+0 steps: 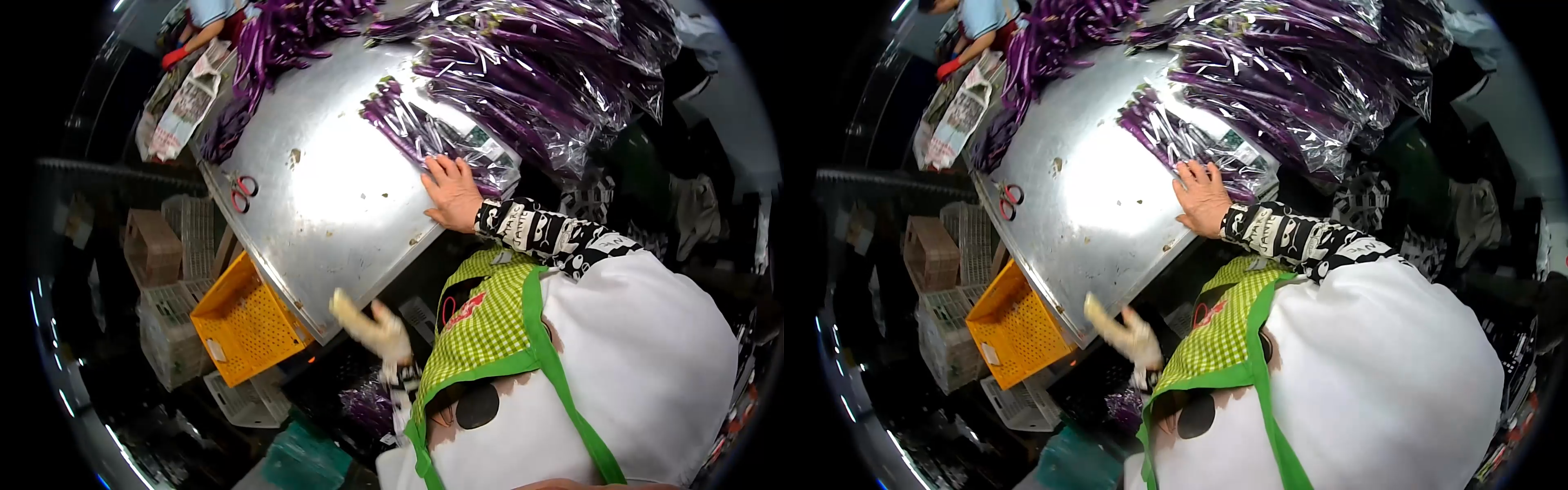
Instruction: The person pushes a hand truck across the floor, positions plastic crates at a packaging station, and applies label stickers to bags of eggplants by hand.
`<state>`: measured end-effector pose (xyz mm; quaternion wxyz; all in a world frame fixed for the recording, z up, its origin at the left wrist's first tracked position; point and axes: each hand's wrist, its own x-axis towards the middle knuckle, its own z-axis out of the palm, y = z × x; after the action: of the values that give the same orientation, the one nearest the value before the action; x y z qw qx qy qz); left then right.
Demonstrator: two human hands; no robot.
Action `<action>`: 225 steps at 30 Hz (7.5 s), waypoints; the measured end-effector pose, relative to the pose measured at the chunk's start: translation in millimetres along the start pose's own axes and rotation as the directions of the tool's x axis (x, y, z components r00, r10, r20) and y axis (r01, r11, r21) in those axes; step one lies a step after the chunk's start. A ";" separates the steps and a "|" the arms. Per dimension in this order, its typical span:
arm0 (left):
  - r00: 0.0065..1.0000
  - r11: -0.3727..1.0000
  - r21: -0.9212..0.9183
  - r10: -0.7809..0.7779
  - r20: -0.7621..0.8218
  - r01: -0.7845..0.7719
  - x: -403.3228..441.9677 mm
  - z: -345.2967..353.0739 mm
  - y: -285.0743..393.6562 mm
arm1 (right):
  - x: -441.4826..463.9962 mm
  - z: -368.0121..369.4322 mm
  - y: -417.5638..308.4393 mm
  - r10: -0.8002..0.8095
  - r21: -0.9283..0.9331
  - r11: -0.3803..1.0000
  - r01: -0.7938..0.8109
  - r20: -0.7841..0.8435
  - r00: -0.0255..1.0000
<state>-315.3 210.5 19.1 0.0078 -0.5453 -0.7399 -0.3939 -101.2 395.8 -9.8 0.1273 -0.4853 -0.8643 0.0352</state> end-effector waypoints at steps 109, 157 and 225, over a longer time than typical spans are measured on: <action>0.820 0.920 -0.380 0.139 0.555 0.101 139.8 153.7 -8.9 | 20.0 -110.8 187.8 0.526 -0.274 0.737 -0.617 -0.340 0.779; 0.921 0.299 -0.872 -0.171 0.350 0.387 129.1 119.1 95.6 | 57.0 -104.4 31.0 0.072 0.907 0.100 -0.408 0.403 0.912; 0.736 0.311 -0.801 0.323 0.595 0.511 79.5 63.9 108.2 | 62.3 13.4 70.8 0.496 0.531 0.557 -0.639 0.405 0.768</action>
<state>-232.8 322.2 72.2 -0.6023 -0.4936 -0.3458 -0.5235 -76.8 486.7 -24.2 0.1755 -0.6579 -0.6012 0.4183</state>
